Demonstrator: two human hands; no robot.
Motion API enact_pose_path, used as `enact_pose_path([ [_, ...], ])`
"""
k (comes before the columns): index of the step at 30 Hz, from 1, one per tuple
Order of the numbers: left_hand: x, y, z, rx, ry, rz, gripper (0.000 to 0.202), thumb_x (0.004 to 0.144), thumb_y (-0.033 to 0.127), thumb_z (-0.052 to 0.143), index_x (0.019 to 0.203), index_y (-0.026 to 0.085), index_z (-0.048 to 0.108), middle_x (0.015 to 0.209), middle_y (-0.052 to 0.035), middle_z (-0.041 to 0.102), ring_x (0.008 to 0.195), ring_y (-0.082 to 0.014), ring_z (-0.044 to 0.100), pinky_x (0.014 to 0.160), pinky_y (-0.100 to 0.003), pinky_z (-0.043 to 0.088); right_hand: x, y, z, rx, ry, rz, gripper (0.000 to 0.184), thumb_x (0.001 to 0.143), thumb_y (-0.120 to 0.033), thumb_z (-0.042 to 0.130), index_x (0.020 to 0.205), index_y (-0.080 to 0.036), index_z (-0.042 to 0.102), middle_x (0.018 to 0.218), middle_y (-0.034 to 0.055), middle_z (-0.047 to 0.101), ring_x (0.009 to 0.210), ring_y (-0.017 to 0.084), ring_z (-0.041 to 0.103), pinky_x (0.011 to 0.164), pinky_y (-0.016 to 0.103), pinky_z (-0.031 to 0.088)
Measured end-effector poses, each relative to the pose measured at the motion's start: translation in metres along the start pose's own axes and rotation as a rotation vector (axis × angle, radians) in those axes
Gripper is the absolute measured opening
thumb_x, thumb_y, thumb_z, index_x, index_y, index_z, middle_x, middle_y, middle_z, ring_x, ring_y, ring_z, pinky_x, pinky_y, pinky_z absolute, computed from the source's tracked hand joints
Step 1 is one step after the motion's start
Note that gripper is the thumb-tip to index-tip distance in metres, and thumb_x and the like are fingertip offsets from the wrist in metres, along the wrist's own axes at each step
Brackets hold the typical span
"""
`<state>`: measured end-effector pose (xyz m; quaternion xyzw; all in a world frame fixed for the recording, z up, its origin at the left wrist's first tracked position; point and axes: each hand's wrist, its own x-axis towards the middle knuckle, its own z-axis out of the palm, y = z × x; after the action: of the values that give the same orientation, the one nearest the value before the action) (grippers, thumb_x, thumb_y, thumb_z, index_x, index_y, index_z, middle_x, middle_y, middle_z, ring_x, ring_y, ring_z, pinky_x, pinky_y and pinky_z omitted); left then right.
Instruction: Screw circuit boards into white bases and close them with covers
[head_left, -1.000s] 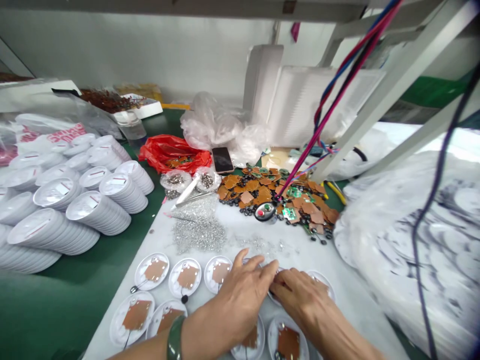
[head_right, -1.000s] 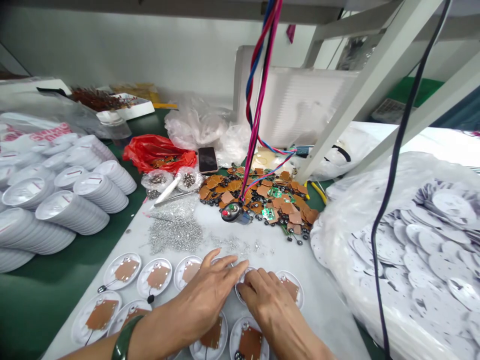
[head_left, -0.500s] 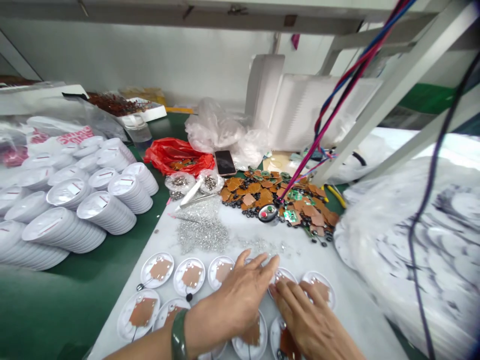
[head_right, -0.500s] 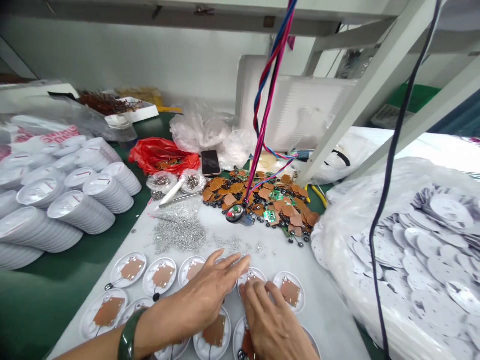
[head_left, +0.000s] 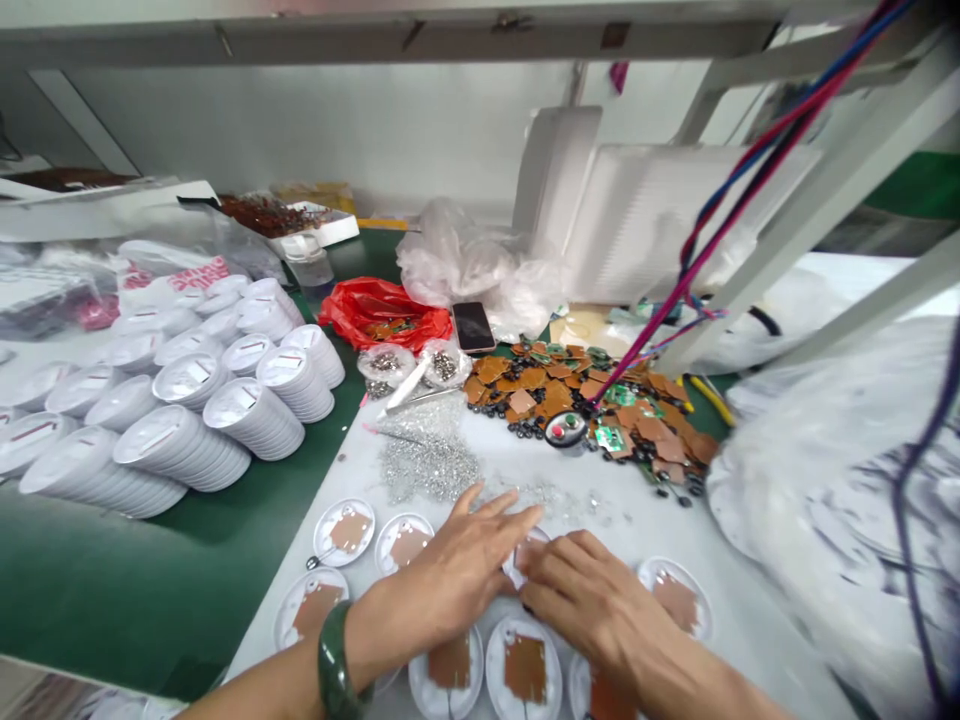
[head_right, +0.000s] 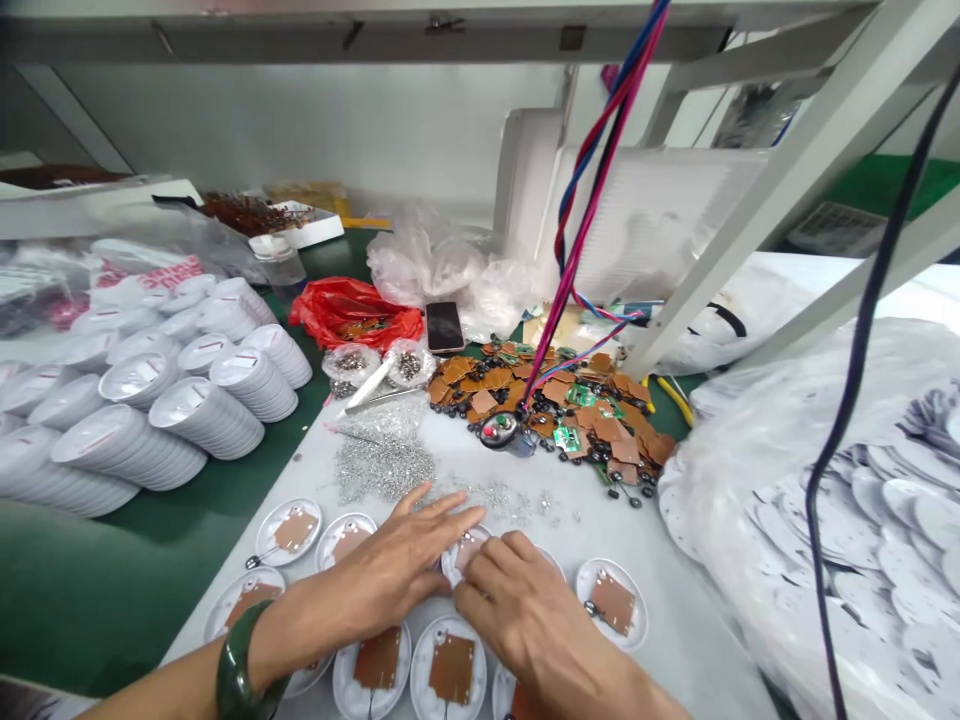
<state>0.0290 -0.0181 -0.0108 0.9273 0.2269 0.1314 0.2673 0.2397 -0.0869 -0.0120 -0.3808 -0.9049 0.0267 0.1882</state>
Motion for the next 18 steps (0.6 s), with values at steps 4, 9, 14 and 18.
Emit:
enact_pose_path([
  [4, 0.003, 0.001, -0.001, -0.015, 0.001, 0.002, 0.073, 0.092, 0.003, 0.055, 0.156, 0.022, 0.024, 0.151, -0.0107, 0.053, 0.147, -0.0263, 0.039, 0.124, -0.060, 0.020, 0.004, 0.006, 0.013, 0.035, 0.081, 0.115, 0.014, 0.096, -0.015, 0.056, 0.091, -0.021, 0.067, 0.086, 0.0023, 0.068, 0.079, 0.020, 0.058, 0.071, 0.034, 0.042],
  [9, 0.009, 0.007, -0.009, -0.005, -0.049, -0.051, 0.069, 0.086, 0.000, 0.059, 0.149, 0.016, 0.035, 0.142, -0.0155, 0.060, 0.143, -0.0293, 0.045, 0.122, -0.061, 0.024, 0.013, 0.001, 0.012, 0.063, 0.076, 0.222, 0.016, 0.092, -0.012, 0.057, 0.086, -0.022, 0.068, 0.087, 0.0035, 0.068, 0.079, 0.021, 0.060, 0.070, 0.034, 0.042],
  [14, 0.012, 0.010, -0.011, -0.026, -0.065, -0.060, 0.068, 0.083, -0.002, 0.061, 0.145, 0.016, 0.039, 0.138, -0.0150, 0.063, 0.140, -0.0296, 0.048, 0.122, -0.060, 0.025, 0.014, -0.001, 0.013, 0.107, 0.055, 0.216, 0.024, 0.093, -0.009, 0.051, 0.105, -0.022, 0.067, 0.096, 0.0040, 0.071, 0.082, 0.020, 0.064, 0.072, 0.034, 0.044],
  [18, 0.012, 0.006, -0.009, -0.029, -0.053, -0.051, 0.061, 0.089, 0.002, 0.057, 0.145, 0.019, 0.038, 0.132, -0.0112, 0.066, 0.135, -0.0266, 0.053, 0.122, -0.057, 0.024, 0.012, 0.002, 0.022, 0.110, 0.069, 0.187, 0.022, 0.092, -0.008, 0.055, 0.104, -0.023, 0.066, 0.096, 0.0046, 0.070, 0.086, 0.023, 0.063, 0.074, 0.036, 0.042],
])
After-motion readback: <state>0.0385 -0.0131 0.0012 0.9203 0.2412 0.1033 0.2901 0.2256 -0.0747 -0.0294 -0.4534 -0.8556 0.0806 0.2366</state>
